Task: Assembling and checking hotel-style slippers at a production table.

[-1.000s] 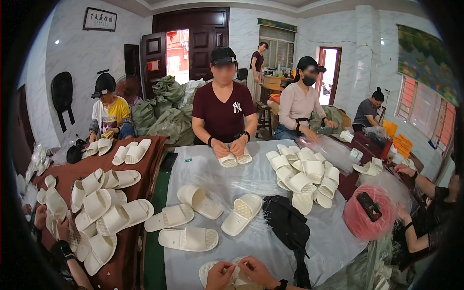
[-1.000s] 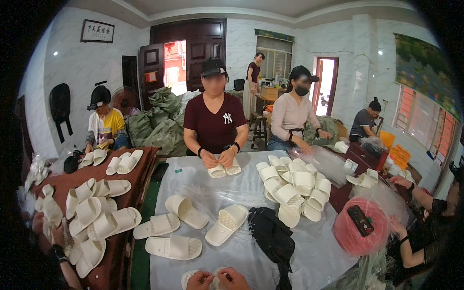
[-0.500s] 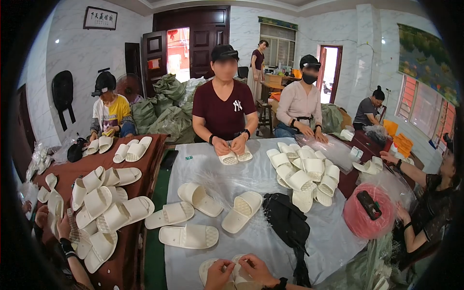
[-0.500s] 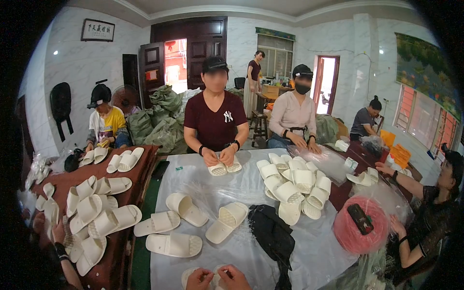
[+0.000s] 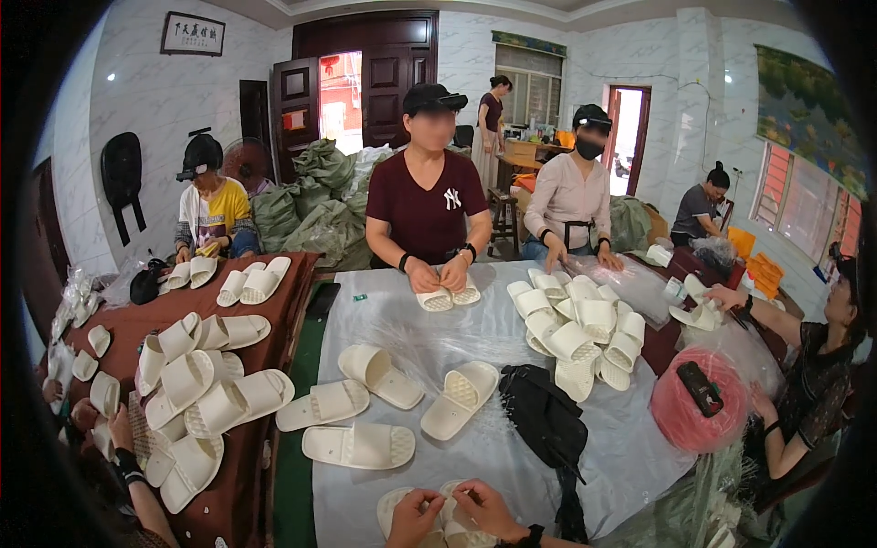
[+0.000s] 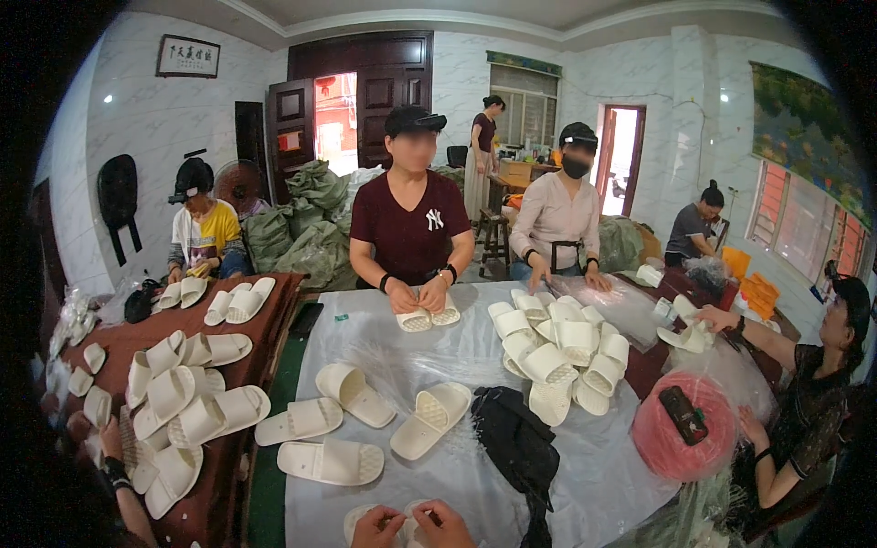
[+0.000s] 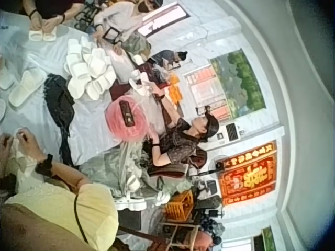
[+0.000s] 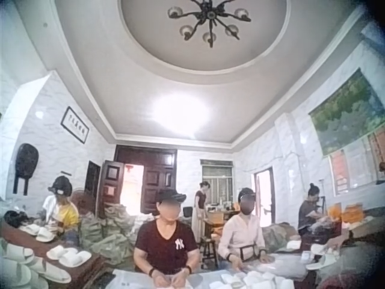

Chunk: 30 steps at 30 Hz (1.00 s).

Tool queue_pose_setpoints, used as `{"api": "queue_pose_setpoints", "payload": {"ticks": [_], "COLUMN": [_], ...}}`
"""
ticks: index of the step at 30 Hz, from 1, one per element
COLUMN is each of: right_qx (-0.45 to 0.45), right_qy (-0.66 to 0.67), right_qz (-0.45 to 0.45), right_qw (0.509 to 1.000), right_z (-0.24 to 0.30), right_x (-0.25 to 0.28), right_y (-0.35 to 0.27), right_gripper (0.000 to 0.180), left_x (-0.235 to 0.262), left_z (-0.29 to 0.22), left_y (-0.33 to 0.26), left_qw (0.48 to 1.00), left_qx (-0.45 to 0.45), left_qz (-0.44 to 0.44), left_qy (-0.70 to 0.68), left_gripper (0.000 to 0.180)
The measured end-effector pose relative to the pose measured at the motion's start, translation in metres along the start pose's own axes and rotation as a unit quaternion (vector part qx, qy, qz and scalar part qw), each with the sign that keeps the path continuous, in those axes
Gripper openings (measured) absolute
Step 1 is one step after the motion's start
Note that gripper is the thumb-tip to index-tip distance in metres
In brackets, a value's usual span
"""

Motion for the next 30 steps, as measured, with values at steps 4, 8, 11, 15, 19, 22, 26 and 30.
{"api": "queue_pose_setpoints", "payload": {"ticks": [4,8,11,15,19,22,26,30], "right_qx": [0.011,-0.005,0.002,0.015,0.003,0.006,-0.002,0.002], "right_qy": [-0.045,0.017,-0.030,-0.055,-0.051,-0.022,-0.068,-0.046], "right_qz": [0.017,0.004,0.019,0.001,0.011,0.010,0.010,0.005], "right_qw": [0.999,1.000,0.999,0.998,0.999,1.000,0.998,0.999], "right_z": [0.011,0.003,0.004,0.010,0.008,0.007,0.011,0.003], "right_x": [-0.004,-0.001,-0.004,-0.001,-0.002,-0.002,-0.002,0.001], "right_y": [0.000,0.000,0.001,-0.001,0.001,0.000,-0.001,0.001], "right_gripper": [0.015,0.015,0.016,0.015,0.015,0.015,0.015,0.016], "left_x": [0.002,0.001,-0.001,-0.003,-0.002,-0.002,-0.003,-0.004], "left_z": [-0.001,-0.002,0.006,0.011,0.004,0.006,0.013,0.011], "left_y": [0.001,0.001,0.000,0.001,0.001,0.001,0.001,0.002], "left_qw": [1.000,1.000,1.000,1.000,1.000,1.000,1.000,1.000], "left_qx": [0.009,-0.004,-0.001,0.010,0.015,0.005,0.010,0.005], "left_qz": [0.001,0.002,0.001,0.009,0.010,0.003,-0.001,0.008], "left_qy": [0.008,0.010,0.001,-0.006,-0.011,-0.006,-0.005,-0.025], "left_gripper": [0.017,0.015,0.014,0.014,0.014,0.014,0.012,0.011]}}
Point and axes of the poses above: each hand's wrist, its own y-axis towards the middle knuckle, its own x-axis out of the back of the hand, z = x × y, the point moved 8 cm from there along y, towards the middle knuckle, and after that the axes turned 5 degrees about -x, right-handed, at the moved point
